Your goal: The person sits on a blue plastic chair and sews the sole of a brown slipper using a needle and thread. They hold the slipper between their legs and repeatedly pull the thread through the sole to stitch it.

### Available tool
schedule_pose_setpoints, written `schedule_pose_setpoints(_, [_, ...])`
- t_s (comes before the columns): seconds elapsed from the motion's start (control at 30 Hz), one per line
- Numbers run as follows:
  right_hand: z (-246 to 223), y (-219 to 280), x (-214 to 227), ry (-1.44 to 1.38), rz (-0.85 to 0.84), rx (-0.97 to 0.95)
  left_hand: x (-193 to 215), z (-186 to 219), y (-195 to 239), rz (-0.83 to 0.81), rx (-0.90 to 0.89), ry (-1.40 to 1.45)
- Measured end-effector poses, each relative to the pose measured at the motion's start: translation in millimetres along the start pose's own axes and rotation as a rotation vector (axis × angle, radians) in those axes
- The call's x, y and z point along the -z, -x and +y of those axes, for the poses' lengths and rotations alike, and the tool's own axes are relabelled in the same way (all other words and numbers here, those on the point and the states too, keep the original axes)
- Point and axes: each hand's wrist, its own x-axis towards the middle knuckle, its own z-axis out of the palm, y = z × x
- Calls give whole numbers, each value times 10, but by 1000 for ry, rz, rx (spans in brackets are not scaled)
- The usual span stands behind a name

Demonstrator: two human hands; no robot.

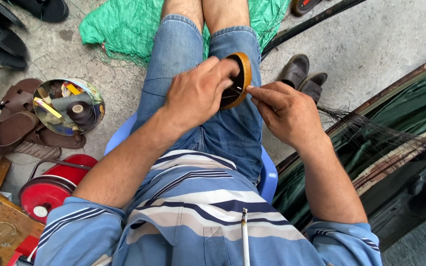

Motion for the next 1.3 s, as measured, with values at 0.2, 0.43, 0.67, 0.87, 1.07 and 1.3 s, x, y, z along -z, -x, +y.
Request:
schedule_pose_setpoints(0.2, [117,39,-50,2,-19,-15,-40,32,-54,-306,120,45])
schedule_pose_setpoints(0.43, [-21,99,616,275,-281,-49,-146,-74,-131,-222,425,519])
schedule_pose_setpoints(0.67, [128,-12,31,-330,-70,-227,-121,-216,51,-188,220,503])
schedule_pose_setpoints(0.87, [525,173,-437,-966,100,-316,-102,-180,275,-121,90,259])
schedule_pose_setpoints(1.07, [304,82,-467,-1132,77,-10,-133,-233,402,-99,113,182])
schedule_pose_setpoints(1.3, [-41,-95,-341,-408,54,173,-76,-277,377,-149,424,744])
